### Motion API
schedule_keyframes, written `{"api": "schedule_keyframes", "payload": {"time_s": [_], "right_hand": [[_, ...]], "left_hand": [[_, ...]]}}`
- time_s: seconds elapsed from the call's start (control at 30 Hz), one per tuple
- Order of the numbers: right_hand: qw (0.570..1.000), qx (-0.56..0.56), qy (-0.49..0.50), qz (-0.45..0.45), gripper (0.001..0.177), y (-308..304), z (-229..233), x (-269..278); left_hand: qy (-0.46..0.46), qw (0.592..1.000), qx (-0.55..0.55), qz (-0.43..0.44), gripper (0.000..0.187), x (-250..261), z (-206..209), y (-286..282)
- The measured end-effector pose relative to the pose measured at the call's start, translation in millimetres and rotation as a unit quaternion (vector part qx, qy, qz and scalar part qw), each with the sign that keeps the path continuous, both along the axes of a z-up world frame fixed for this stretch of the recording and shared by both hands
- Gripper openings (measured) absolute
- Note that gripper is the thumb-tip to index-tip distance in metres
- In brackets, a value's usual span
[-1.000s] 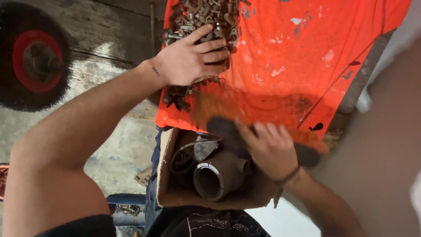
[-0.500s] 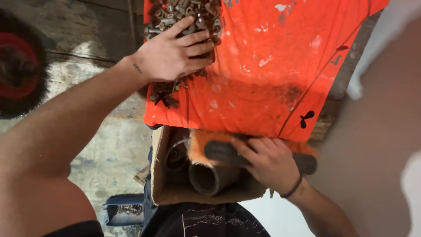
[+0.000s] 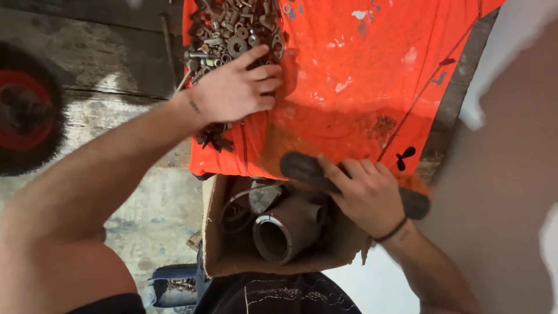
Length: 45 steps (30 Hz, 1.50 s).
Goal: The person sorts a pile of rusty metal parts on an orange cloth, then uses a wire brush to sweep debris into a cardboard box. They continue to gather and sweep the metal parts into the box.
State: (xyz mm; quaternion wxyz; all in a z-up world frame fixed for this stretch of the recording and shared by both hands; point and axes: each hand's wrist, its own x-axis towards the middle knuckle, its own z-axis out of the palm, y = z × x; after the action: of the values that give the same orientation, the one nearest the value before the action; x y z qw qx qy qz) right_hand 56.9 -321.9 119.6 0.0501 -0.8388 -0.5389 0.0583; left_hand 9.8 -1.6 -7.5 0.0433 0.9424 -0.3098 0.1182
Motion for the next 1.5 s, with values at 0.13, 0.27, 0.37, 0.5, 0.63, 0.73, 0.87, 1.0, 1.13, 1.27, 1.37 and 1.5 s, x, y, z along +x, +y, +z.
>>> {"api": "schedule_keyframes", "payload": {"time_s": [0.13, 0.27, 0.37, 0.5, 0.63, 0.73, 0.87, 1.0, 1.13, 1.27, 1.37, 1.5], "right_hand": [[0.996, -0.032, 0.081, 0.001, 0.071, -1, 5, 20], [0.999, 0.024, 0.027, -0.039, 0.07, 27, -6, 22], [1.0, 0.016, -0.003, -0.008, 0.067, 32, -17, 6], [0.997, -0.029, 0.048, 0.044, 0.066, 19, 4, 0], [0.992, -0.028, 0.123, 0.023, 0.066, 17, 0, 10], [0.999, 0.001, 0.05, 0.013, 0.066, 19, -10, 6], [0.989, -0.03, 0.106, 0.095, 0.063, 4, 0, -9], [0.973, 0.004, 0.207, 0.097, 0.058, 1, 7, 14], [0.996, 0.042, 0.081, 0.003, 0.056, -18, -16, 10], [0.978, 0.07, 0.147, 0.131, 0.048, -43, -28, -18], [0.983, 0.104, 0.101, 0.111, 0.049, -35, -27, -12], [0.994, 0.106, 0.01, -0.022, 0.05, -34, -26, -11]], "left_hand": [[-0.005, 1.0, -0.012, 0.001, 0.018, -3, 5, 11], [-0.001, 1.0, 0.021, -0.006, 0.015, -2, 12, 16], [0.011, 1.0, -0.003, -0.013, 0.019, -5, 14, 25], [0.0, 1.0, -0.03, -0.009, 0.017, -7, 13, 27], [0.0, 0.999, -0.037, -0.01, 0.016, -9, 15, 25], [-0.009, 1.0, -0.022, -0.011, 0.015, -8, 15, 25], [0.002, 1.0, -0.022, -0.009, 0.017, -9, 12, 27], [0.023, 0.999, -0.036, -0.027, 0.02, -6, 20, 26], [0.031, 0.999, -0.005, -0.019, 0.022, -2, 21, 23], [0.111, 0.993, -0.033, -0.006, 0.03, -2, 24, 23], [0.127, 0.992, -0.023, 0.006, 0.027, -3, 22, 21], [0.129, 0.991, 0.015, 0.01, 0.031, -1, 27, 18]]}}
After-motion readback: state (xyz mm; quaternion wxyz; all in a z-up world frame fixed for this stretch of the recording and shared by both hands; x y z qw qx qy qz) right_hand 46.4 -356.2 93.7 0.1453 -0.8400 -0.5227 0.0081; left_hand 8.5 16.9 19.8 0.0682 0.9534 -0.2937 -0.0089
